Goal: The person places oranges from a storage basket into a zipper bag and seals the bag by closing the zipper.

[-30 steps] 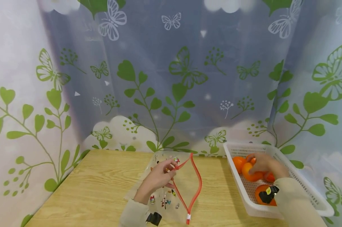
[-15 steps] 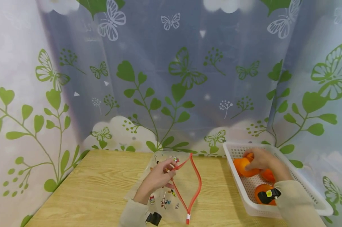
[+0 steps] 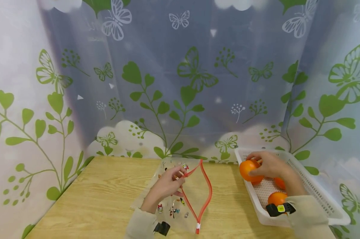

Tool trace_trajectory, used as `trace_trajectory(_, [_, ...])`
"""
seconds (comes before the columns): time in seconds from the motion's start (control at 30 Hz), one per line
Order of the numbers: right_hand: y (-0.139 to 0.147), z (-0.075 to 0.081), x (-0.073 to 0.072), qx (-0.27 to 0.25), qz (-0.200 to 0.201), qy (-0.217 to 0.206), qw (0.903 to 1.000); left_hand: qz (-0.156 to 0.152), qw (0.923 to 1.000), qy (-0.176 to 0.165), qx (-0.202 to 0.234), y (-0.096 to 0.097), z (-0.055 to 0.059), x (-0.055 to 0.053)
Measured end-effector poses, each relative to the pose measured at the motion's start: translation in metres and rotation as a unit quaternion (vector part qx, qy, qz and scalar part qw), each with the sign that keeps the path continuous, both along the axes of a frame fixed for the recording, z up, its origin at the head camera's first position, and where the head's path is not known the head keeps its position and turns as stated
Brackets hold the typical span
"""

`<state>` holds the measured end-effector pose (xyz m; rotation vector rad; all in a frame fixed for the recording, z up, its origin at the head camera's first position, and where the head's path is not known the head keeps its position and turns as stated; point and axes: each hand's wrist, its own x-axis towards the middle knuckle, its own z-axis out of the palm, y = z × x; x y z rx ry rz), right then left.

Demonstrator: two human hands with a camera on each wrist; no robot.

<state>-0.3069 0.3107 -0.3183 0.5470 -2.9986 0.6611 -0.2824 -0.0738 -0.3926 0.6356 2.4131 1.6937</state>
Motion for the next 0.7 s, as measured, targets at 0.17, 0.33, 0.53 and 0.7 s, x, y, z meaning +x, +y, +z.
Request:
trace_trajectory(0.17, [-0.017, -0.001, 0.008, -0.017, 0.018, 0.007, 0.9997, -0.001, 1.0, -0.003, -0.001, 0.0, 0.001, 0.001])
trace_trajectory(0.33, [-0.033, -0.007, 0.016, -0.052, 0.022, -0.008, 0.9983, -0.003, 1.0, -0.007, 0.001, -0.001, 0.0, 0.001])
trace_trajectory(0.53, [-0.048, -0.012, 0.023, -0.058, 0.029, -0.003, 0.9979, -0.005, 1.0, -0.002, 0.004, 0.0, 0.0, -0.001])
trace_trajectory(0.7, [-0.059, -0.019, 0.031, -0.053, 0.035, 0.024, 0.9977, -0.005, 1.0, -0.005, 0.003, 0.0, 0.0, 0.0])
